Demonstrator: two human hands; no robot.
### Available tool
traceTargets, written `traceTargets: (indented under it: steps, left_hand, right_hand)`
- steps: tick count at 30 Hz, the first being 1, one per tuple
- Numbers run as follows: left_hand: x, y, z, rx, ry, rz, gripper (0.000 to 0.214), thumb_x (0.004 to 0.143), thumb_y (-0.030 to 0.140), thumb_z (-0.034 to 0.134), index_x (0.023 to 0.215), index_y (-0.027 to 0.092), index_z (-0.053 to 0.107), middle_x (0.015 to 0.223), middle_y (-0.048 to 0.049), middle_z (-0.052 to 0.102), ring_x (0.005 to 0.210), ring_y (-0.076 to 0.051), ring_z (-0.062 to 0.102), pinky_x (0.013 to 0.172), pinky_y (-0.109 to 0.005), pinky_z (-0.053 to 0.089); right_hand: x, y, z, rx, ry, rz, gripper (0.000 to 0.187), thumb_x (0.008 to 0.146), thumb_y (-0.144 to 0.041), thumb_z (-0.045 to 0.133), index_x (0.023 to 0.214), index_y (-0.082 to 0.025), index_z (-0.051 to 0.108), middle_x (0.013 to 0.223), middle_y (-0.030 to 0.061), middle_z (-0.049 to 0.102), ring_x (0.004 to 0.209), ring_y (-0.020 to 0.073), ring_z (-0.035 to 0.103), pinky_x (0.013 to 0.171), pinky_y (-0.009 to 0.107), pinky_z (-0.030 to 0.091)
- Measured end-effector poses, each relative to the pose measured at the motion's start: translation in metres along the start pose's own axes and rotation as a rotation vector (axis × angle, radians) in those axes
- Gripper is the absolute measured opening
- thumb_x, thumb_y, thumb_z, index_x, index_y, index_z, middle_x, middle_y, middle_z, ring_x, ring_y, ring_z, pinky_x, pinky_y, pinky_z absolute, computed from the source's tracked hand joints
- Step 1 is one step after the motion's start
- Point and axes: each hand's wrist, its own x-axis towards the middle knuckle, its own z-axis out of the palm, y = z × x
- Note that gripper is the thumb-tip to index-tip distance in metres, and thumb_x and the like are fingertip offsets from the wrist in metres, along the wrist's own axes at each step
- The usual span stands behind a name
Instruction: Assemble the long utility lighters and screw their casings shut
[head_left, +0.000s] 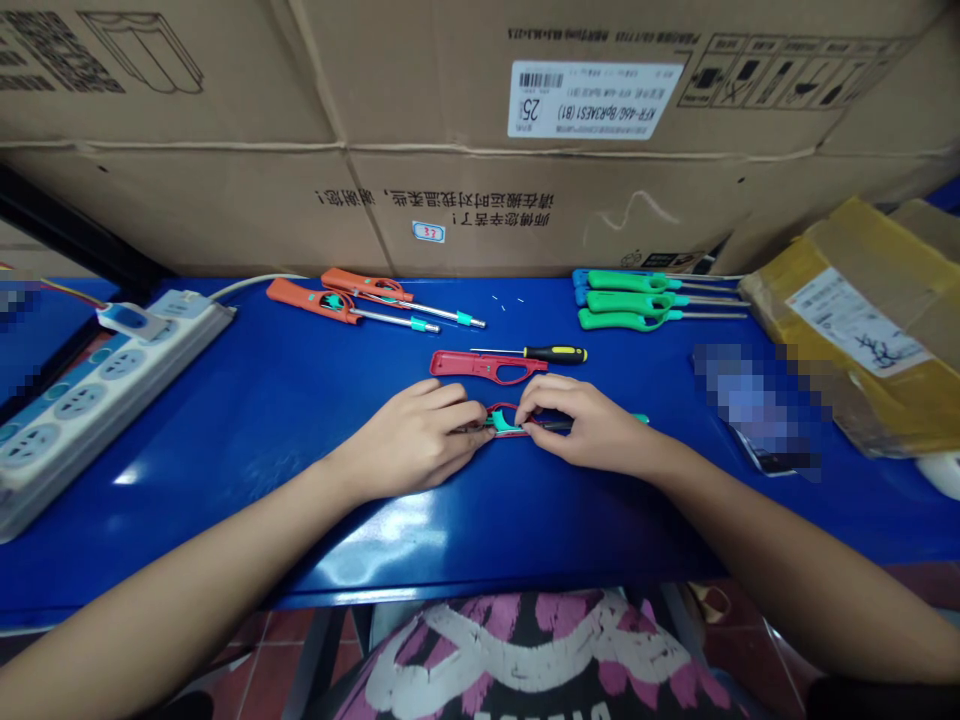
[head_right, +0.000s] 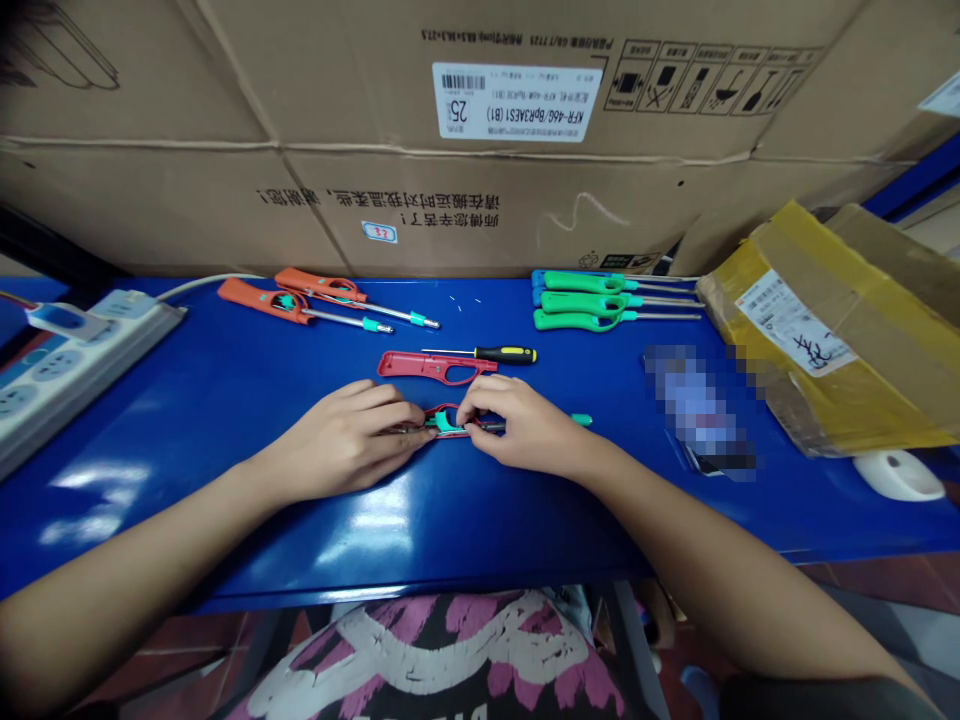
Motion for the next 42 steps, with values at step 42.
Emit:
traceTargets:
  steps: [42]
  left_hand:
    - [-0.011,-0.031,-0.025,-0.394,-0.151,-0.241,0.020,0.096,0.035,0.063,0.101,0.022,0.077,0.094,-0.0042,0.077,0.085,-0.018,0.071,0.080,-0.031,0.055]
  right_hand:
    - [-0.001,0.003,-0.026,0.037,-0.087,0.238,0.026,0.083,-0.039,0.077,0.099,-0.018,0.074,0.093,0.0041,0.072,0.083,0.0164,0.063,0.076,0.030,0.051]
